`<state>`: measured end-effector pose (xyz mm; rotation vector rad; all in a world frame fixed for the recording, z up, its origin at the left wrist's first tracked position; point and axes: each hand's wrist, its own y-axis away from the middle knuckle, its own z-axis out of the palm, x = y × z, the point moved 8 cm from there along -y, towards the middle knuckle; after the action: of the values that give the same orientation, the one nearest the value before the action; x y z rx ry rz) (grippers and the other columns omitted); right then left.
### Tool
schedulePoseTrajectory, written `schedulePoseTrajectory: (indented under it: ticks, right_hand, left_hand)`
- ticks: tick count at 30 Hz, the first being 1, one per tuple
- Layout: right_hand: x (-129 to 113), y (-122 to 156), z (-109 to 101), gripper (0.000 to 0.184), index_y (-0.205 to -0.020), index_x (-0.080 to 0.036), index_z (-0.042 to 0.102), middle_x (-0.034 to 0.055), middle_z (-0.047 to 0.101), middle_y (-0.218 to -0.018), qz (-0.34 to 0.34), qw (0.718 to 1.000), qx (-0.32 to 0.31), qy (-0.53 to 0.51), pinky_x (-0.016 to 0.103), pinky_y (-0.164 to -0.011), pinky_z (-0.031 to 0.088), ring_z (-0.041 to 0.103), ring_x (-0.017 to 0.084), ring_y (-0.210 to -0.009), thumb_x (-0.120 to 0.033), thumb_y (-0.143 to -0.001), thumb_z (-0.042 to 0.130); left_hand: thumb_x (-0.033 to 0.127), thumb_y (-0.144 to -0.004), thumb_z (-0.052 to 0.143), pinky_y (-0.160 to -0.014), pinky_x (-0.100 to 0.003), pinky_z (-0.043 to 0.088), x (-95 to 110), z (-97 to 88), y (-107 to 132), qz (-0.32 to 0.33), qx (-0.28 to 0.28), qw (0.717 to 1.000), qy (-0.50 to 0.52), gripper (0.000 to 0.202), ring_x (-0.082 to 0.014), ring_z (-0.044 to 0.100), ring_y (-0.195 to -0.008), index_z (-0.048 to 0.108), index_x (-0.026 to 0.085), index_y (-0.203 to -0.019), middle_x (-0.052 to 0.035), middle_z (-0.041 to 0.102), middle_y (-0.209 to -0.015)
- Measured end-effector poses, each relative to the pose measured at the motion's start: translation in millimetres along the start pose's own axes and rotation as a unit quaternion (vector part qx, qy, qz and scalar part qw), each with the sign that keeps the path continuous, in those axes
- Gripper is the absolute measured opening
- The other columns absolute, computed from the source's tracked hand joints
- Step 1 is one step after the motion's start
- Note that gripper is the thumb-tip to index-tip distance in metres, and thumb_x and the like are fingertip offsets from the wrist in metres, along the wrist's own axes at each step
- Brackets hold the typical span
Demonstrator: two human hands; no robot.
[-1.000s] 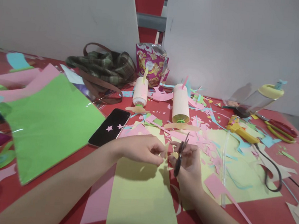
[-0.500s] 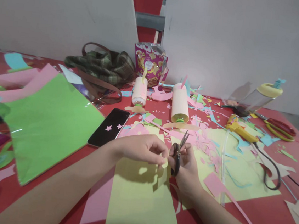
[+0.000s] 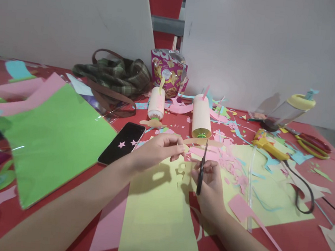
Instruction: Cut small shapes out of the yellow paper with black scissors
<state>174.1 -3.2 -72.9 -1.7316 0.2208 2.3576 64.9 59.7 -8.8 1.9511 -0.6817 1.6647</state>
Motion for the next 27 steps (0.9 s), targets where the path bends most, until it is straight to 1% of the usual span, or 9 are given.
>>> schedulePoseTrajectory:
  ticks: [3, 5, 9, 11, 13, 17, 21, 24, 27]
  right_hand:
    - [-5, 1, -4, 0.021, -0.076, -0.024, 0.037, -0.0025, 0.045, -0.083, -0.023, 1.000, 0.018, 0.005, 0.024, -0.066, 0.035, 0.044, 0.012, -0.075, -0.018, -0.072, 0.056]
    - [-8, 2, -5, 0.019, -0.077, -0.024, 0.037, -0.0019, 0.046, -0.085, -0.041, 0.999, 0.025, 0.014, 0.025, -0.068, 0.036, 0.045, 0.013, -0.077, -0.020, -0.073, 0.055]
    - [-9, 3, -2, 0.018, -0.078, -0.024, 0.038, -0.0014, 0.048, -0.082, -0.041, 0.999, 0.005, 0.018, 0.025, -0.060, 0.038, 0.046, 0.012, -0.068, -0.022, -0.073, 0.055]
    - [-8, 3, 0, 0.019, -0.077, -0.024, 0.037, -0.0019, 0.049, -0.080, -0.032, 0.999, -0.005, 0.018, 0.024, -0.057, 0.038, 0.046, 0.012, -0.065, -0.020, -0.072, 0.056]
    - [-9, 3, 1, 0.022, -0.077, -0.024, 0.038, -0.0026, 0.050, -0.077, -0.030, 0.999, -0.006, 0.025, 0.024, -0.056, 0.037, 0.047, 0.012, -0.066, -0.017, -0.070, 0.057]
    - [-10, 3, 3, 0.024, -0.077, -0.024, 0.038, -0.0036, 0.050, -0.073, -0.031, 0.999, -0.010, 0.031, 0.025, -0.058, 0.039, 0.048, 0.012, -0.066, -0.014, -0.068, 0.058]
    - [-5, 3, 5, 0.024, -0.077, -0.023, 0.038, -0.0048, 0.050, -0.067, -0.006, 0.999, -0.029, 0.024, 0.023, -0.052, 0.036, 0.046, 0.011, -0.059, -0.013, -0.070, 0.057]
    - [-2, 4, 5, 0.025, -0.078, -0.024, 0.037, -0.0054, 0.049, -0.067, 0.008, 0.999, -0.030, 0.012, 0.022, -0.050, 0.035, 0.045, 0.010, -0.058, -0.014, -0.070, 0.058]
    - [-1, 4, 5, 0.026, -0.078, -0.024, 0.037, -0.0056, 0.049, -0.067, 0.015, 1.000, -0.027, 0.007, 0.021, -0.051, 0.035, 0.045, 0.010, -0.058, -0.015, -0.068, 0.060]
  left_hand:
    - [0.030, -0.076, 0.044, -0.051, -0.020, 0.030, -2, 3.6, 0, -0.020, -0.002, 0.998, -0.063, 0.020, -0.0069, 0.038, -0.051, 0.049, 0.014, -0.065, 0.0050, 0.039, -0.053]
    - [0.032, -0.076, 0.044, -0.050, -0.019, 0.030, -3, 5.5, 0, -0.026, -0.005, 0.995, -0.100, 0.021, -0.0070, 0.038, -0.051, 0.051, 0.015, -0.067, 0.0047, 0.041, -0.054]
    - [0.031, -0.076, 0.042, -0.051, -0.019, 0.031, -7, 11.9, 1, -0.020, -0.031, 0.982, -0.184, 0.022, -0.0077, 0.042, -0.053, 0.053, 0.015, -0.066, 0.0035, 0.046, -0.057]
    - [0.030, -0.076, 0.042, -0.050, -0.019, 0.031, -8, 15.8, 1, -0.011, -0.042, 0.974, -0.221, 0.022, -0.0080, 0.042, -0.053, 0.053, 0.015, -0.064, 0.0032, 0.047, -0.057]
    - [0.029, -0.075, 0.043, -0.048, -0.019, 0.029, -11, 21.3, 2, -0.006, -0.058, 0.967, -0.248, 0.022, -0.0078, 0.041, -0.052, 0.052, 0.015, -0.061, 0.0033, 0.047, -0.055]
    - [0.030, -0.076, 0.041, -0.045, -0.019, 0.026, -16, 32.0, 3, -0.007, -0.097, 0.955, -0.279, 0.027, -0.0070, 0.039, -0.048, 0.051, 0.014, -0.056, 0.0032, 0.046, -0.051]
    - [0.030, -0.076, 0.040, -0.045, -0.019, 0.026, -17, 35.0, 3, 0.004, -0.118, 0.945, -0.306, 0.027, -0.0073, 0.040, -0.048, 0.051, 0.014, -0.057, 0.0025, 0.048, -0.053]
    - [0.028, -0.076, 0.040, -0.047, -0.019, 0.028, -16, 34.4, 3, 0.018, -0.121, 0.942, -0.313, 0.026, -0.0077, 0.042, -0.051, 0.052, 0.013, -0.059, 0.0018, 0.050, -0.056]
    - [0.028, -0.076, 0.040, -0.048, -0.019, 0.029, -16, 32.4, 3, 0.018, -0.109, 0.944, -0.310, 0.025, -0.0080, 0.044, -0.052, 0.052, 0.013, -0.059, 0.0015, 0.051, -0.057]
